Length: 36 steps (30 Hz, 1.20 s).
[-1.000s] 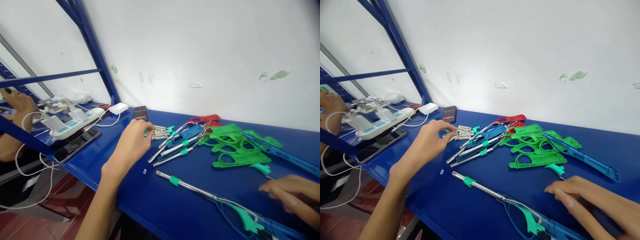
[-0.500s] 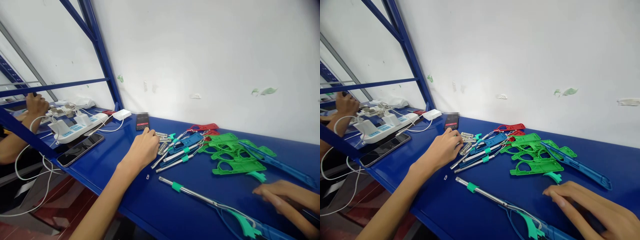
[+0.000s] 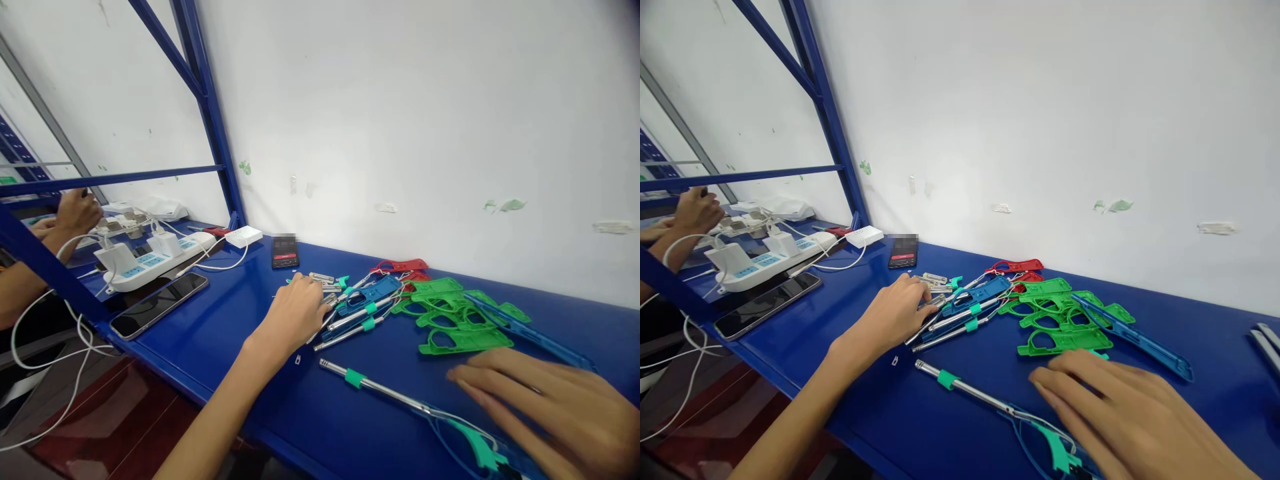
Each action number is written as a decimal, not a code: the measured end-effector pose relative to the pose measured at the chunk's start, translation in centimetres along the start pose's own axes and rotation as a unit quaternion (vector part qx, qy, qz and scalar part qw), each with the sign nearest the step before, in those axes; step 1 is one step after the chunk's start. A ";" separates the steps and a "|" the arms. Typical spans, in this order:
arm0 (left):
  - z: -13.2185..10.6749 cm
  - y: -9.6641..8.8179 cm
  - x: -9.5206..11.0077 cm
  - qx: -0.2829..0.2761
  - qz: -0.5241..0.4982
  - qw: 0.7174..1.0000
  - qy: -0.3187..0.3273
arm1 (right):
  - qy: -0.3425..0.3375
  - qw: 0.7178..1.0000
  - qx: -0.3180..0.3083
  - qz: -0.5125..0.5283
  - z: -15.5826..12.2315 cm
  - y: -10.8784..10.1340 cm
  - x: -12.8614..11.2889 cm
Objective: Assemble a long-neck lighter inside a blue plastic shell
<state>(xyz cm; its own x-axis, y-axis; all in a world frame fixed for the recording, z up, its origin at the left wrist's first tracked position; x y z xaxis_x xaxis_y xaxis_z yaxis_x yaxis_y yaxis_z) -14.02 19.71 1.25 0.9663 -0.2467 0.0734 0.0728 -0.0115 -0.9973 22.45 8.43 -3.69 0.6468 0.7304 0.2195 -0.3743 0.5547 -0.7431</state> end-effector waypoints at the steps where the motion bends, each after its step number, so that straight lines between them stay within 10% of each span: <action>1: 0.0 0.1 -0.1 -0.001 -0.009 1.000 -0.007 | -0.060 0.998 -0.018 -0.006 2.5 -0.3 -0.6; 6: -0.3 0.3 -0.3 0.014 -0.061 0.998 -0.032 | -0.058 0.995 -0.083 0.017 14.6 2.0 1.6; 15: -1.1 -0.2 -2.9 0.108 -0.201 0.973 -0.044 | 0.031 0.938 -0.332 0.094 25.7 18.4 9.2; 25: -1.8 -0.8 -5.9 0.183 -0.482 0.856 -0.031 | 0.063 0.863 -0.474 0.160 25.8 24.0 13.3; 36: -0.8 0.6 -6.3 0.176 -0.611 0.771 -0.024 | 0.097 0.868 -0.450 0.186 24.2 24.4 13.8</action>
<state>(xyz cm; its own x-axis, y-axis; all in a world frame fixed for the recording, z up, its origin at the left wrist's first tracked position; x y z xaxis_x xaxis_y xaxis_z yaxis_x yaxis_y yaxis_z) -20.26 20.44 0.23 0.1294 -0.2236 0.9661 0.9911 0.0585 -0.1193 6.14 41.67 -3.49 0.7248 0.6630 -0.1872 0.0332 -0.3050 -0.9518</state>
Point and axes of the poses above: each hand's wrist, its own z-axis towards the middle knuckle, its own y-axis out of the palm, x = y × z, the point moved 4 cm from there along z, towards the middle knuckle, and after that the axes turned 2 degrees about -z, right-handed, at the moved point
